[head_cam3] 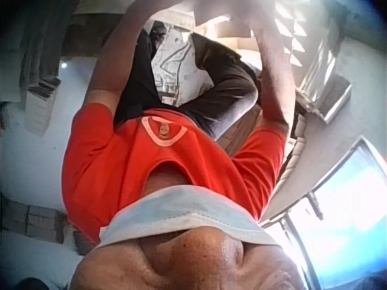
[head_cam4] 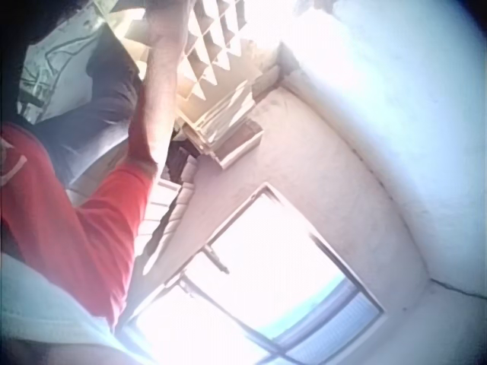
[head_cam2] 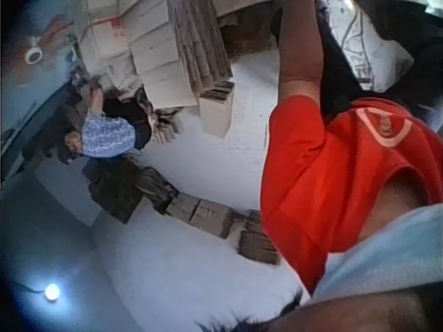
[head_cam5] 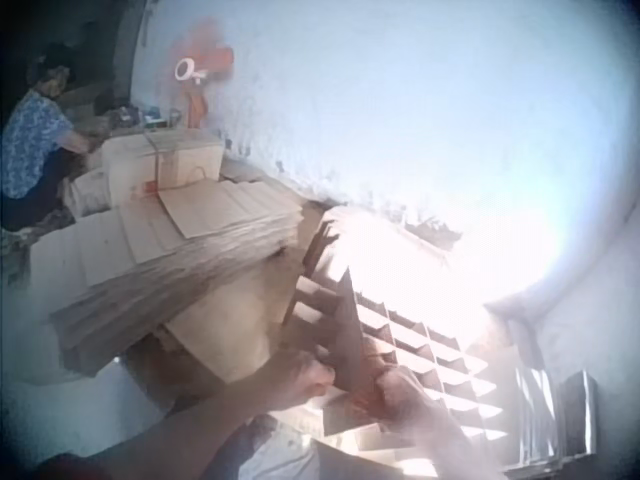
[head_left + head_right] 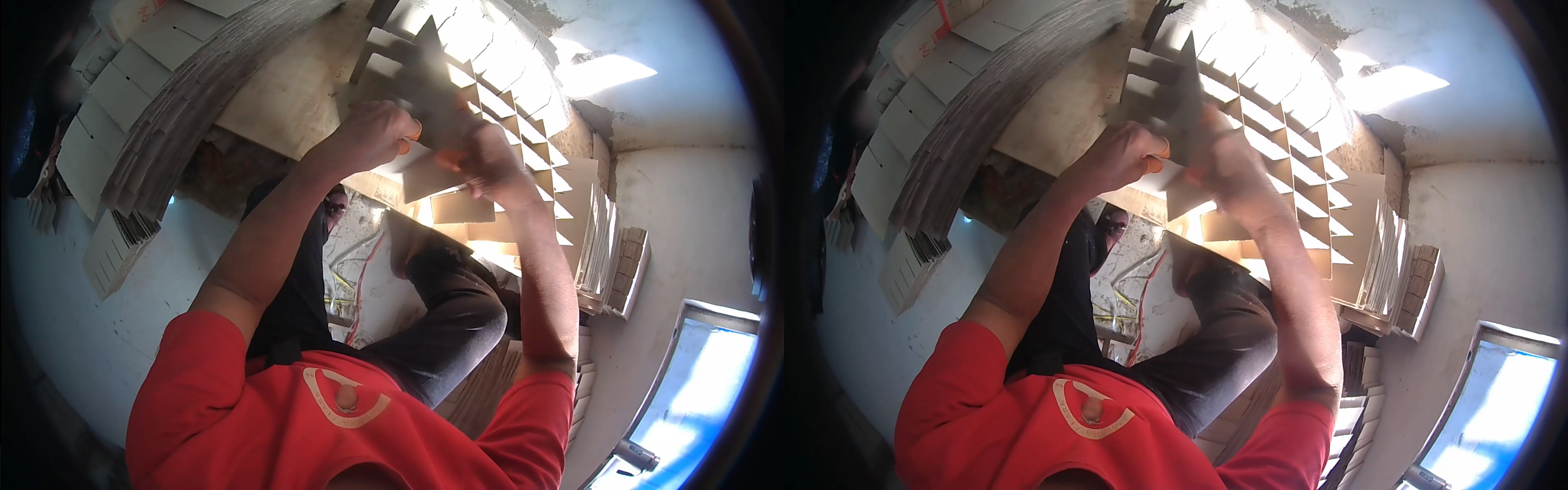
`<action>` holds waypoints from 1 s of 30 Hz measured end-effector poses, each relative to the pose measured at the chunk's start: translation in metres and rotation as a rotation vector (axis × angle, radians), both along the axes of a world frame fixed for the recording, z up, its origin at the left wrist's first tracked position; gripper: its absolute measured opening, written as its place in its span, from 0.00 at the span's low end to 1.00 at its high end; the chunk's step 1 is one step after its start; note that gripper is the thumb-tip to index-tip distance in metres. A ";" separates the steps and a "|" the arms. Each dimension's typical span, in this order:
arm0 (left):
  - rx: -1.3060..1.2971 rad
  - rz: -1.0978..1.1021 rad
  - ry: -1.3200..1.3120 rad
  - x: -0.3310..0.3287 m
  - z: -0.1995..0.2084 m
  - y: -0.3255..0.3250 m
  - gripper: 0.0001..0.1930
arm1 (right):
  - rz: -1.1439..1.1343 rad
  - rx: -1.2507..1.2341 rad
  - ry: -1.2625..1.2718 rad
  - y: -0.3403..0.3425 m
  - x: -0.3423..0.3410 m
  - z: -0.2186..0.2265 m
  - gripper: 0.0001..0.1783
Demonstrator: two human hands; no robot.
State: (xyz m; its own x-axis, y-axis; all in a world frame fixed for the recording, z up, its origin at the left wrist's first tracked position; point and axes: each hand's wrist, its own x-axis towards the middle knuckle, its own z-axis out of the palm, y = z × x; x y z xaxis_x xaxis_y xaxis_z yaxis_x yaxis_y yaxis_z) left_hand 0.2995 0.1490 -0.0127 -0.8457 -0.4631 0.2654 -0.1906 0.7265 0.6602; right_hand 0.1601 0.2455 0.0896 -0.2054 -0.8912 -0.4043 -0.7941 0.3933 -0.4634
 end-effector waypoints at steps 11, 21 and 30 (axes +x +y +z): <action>-0.094 0.004 0.082 -0.001 0.004 0.005 0.13 | -0.223 -0.361 0.493 0.021 -0.062 -0.045 0.18; -0.354 0.016 0.172 -0.023 -0.009 0.002 0.42 | -0.366 -0.227 0.004 0.045 -0.115 -0.036 0.41; -0.178 -0.154 -0.480 -0.043 0.022 -0.011 0.17 | 0.036 -0.249 0.269 0.076 -0.060 -0.073 0.10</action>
